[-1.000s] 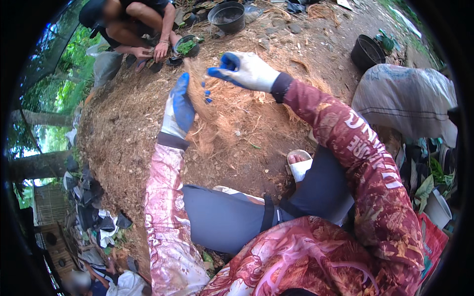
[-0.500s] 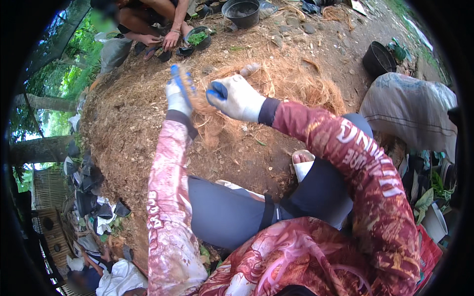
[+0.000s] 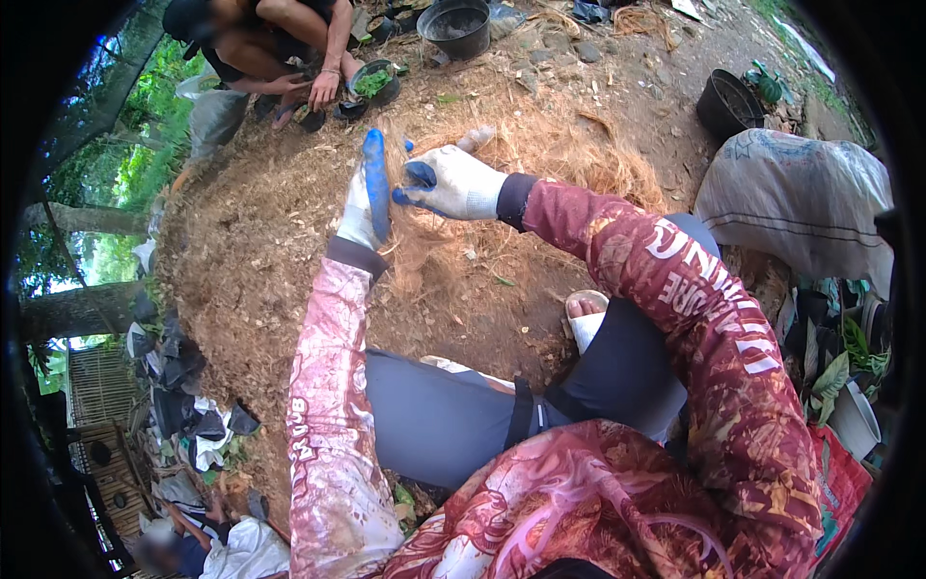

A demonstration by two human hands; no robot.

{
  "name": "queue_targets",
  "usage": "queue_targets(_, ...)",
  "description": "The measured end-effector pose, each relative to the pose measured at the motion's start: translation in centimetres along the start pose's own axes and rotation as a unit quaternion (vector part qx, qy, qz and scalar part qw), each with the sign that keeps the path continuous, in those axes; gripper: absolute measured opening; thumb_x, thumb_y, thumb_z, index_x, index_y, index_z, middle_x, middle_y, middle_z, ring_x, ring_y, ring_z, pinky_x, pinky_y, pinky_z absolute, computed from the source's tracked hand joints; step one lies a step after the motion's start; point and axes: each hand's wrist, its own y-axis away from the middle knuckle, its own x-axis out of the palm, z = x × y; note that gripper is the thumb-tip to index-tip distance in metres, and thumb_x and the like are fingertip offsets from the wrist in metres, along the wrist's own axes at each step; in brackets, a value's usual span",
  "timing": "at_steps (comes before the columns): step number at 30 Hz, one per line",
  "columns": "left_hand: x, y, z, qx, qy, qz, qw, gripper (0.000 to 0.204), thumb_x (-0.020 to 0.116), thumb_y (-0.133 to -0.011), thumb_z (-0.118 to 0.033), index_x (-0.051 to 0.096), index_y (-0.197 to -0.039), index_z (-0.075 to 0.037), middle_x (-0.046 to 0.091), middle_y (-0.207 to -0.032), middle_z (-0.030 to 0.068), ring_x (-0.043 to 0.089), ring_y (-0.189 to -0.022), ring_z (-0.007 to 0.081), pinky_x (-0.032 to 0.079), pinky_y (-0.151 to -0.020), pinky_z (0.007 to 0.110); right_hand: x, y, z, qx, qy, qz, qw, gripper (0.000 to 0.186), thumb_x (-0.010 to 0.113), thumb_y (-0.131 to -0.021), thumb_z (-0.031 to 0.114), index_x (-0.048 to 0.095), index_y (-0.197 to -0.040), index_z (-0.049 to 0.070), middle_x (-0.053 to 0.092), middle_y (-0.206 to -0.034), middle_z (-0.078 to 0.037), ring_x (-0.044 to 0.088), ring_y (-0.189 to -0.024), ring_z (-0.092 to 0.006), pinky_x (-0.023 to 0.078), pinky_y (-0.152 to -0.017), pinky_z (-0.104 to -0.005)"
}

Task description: The person sits on the ground and repeatedly pulls apart coconut husk fibers by hand, separating strands and placing them into a pile. Another person is visible nearby tending to plants.

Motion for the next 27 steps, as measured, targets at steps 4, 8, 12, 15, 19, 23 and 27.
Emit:
queue_targets(4,-0.9,-0.8,1.3,0.095,-0.074,-0.048,0.992,0.070,0.043,-0.101,-0.063,0.060,-0.126,0.000,0.067,-0.115,0.0109,0.065,-0.100,0.0203,0.053,-0.091,0.036,1.4,0.7,0.5,0.033,-0.098,-0.047,0.994,0.034,0.066,-0.091,0.034,0.067,-0.086,0.000,0.067,-0.082,-0.024,0.067,-0.081,-0.0405,0.051,-0.073,-0.0470)
queue_targets(8,-4.2,-2.3,1.9,0.252,-0.330,-0.115,0.902,0.074,0.040,-0.101,-0.063,0.056,-0.136,0.000,0.067,-0.126,0.0169,0.064,-0.107,0.0249,0.049,-0.098,0.037,1.8,1.6,1.7,0.027,-0.144,-0.102,0.984,0.030,0.064,-0.093,0.028,0.063,-0.081,0.000,0.064,-0.071,-0.014,0.061,-0.068,-0.0232,0.049,-0.065,-0.0381)
queue_targets(12,-9.9,-2.9,0.8,0.046,-0.019,-0.222,0.974,0.053,0.056,-0.098,-0.052,0.064,-0.124,-0.005,0.068,-0.101,0.0065,0.062,-0.090,0.0146,0.050,-0.079,0.029,-1.0,2.4,-1.7,0.084,-0.153,0.016,0.985,0.028,0.064,-0.093,0.030,0.071,-0.085,0.004,0.067,-0.067,-0.007,0.065,-0.063,-0.0153,0.053,-0.062,-0.0326)
queue_targets(15,-11.6,-2.9,1.1,-0.012,0.062,-0.147,0.987,0.040,0.053,-0.100,-0.044,0.064,-0.116,-0.009,0.066,-0.099,0.0045,0.063,-0.085,0.0197,0.054,-0.076,0.035,-2.5,2.5,-5.9,0.083,-0.094,0.184,0.975,0.032,0.065,-0.090,0.036,0.070,-0.078,0.007,0.065,-0.063,-0.008,0.066,-0.062,-0.0197,0.053,-0.062,-0.0343)
queue_targets(19,-10.9,-2.4,1.6,0.064,0.132,-0.081,0.986,0.042,0.061,-0.098,-0.037,0.058,-0.126,-0.006,0.064,-0.111,0.0086,0.064,-0.097,0.0218,0.055,-0.087,0.038,-5.3,3.3,-9.9,0.164,0.215,0.155,0.950,0.042,0.067,-0.086,0.045,0.074,-0.093,0.004,0.074,-0.088,-0.018,0.072,-0.083,-0.0358,0.055,-0.077,-0.0459)
queue_targets(23,-10.3,-1.9,0.2,0.046,0.204,-0.063,0.976,0.037,0.067,-0.095,-0.034,0.058,-0.121,-0.009,0.064,-0.106,0.0067,0.064,-0.096,0.0219,0.055,-0.086,0.039,-7.4,5.8,-12.8,0.250,0.400,0.377,0.797,0.046,0.073,-0.079,0.044,0.074,-0.103,0.004,0.072,-0.104,-0.020,0.070,-0.097,-0.0358,0.056,-0.086,-0.0420)
queue_targets(27,-9.2,-1.9,0.0,0.037,0.222,-0.064,0.972,0.033,0.070,-0.094,-0.034,0.059,-0.116,-0.013,0.063,-0.099,0.0056,0.064,-0.091,0.0227,0.056,-0.083,0.042,-6.4,5.3,-13.3,0.259,0.422,0.233,0.837,0.047,0.074,-0.083,0.037,0.069,-0.118,0.007,0.069,-0.121,-0.016,0.066,-0.111,-0.0310,0.053,-0.093,-0.0399)
